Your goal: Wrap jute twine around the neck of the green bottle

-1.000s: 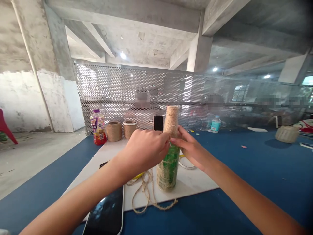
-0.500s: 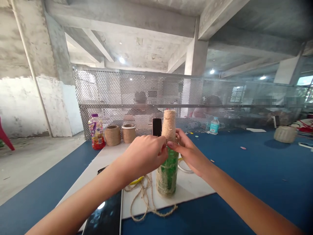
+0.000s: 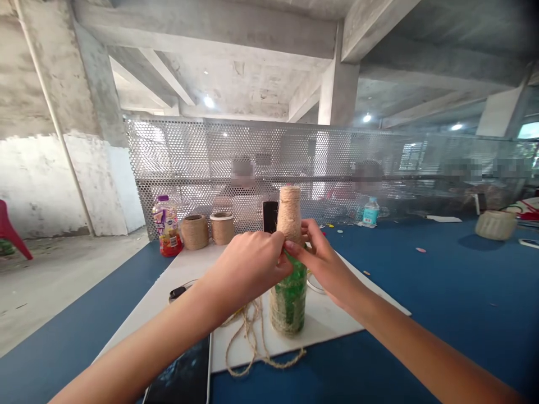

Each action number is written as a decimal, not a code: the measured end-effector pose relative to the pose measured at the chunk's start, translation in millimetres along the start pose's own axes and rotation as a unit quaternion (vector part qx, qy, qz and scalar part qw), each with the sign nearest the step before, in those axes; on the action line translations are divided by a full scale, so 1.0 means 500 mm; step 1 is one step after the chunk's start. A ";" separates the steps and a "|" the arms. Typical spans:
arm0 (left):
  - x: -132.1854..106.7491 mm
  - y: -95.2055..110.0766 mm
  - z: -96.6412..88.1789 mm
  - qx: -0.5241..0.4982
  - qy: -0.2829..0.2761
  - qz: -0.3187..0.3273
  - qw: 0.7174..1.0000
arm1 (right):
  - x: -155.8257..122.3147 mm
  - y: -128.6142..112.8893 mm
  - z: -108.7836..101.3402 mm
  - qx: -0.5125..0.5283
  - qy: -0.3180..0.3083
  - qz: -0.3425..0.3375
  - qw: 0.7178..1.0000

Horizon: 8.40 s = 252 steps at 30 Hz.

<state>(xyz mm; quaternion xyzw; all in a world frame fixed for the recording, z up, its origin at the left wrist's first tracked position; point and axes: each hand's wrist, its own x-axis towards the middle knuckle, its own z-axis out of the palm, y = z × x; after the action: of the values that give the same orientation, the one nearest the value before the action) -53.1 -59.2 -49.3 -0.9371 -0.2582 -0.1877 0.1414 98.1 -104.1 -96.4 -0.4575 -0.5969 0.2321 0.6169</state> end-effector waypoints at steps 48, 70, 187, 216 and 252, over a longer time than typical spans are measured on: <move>0.006 -0.033 -0.017 -0.068 -0.031 0.039 0.996 | 0.000 -0.003 -0.004 -0.036 -0.063 -0.033 0.997; 0.004 -0.026 -0.013 -0.037 0.002 0.037 0.999 | -0.003 -0.002 -0.001 -0.054 -0.049 -0.026 0.997; 0.030 -0.108 -0.011 -0.199 -0.055 0.089 0.974 | 0.008 -0.020 -0.004 -0.060 -0.029 0.059 0.996; 0.054 -0.120 0.030 -0.349 -0.058 0.079 0.932 | 0.031 -0.029 -0.034 -0.088 -0.081 0.029 0.992; 0.071 -0.126 0.058 -0.573 -0.089 0.041 0.813 | -0.010 0.054 -0.043 0.076 -0.163 0.075 0.981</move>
<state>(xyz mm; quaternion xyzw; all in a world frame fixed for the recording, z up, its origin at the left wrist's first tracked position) -50.4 18.6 -49.2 -0.8708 -0.0765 -0.2111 -0.4374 124.5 -101.7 -119.3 -0.4088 -0.6343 0.3935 0.5251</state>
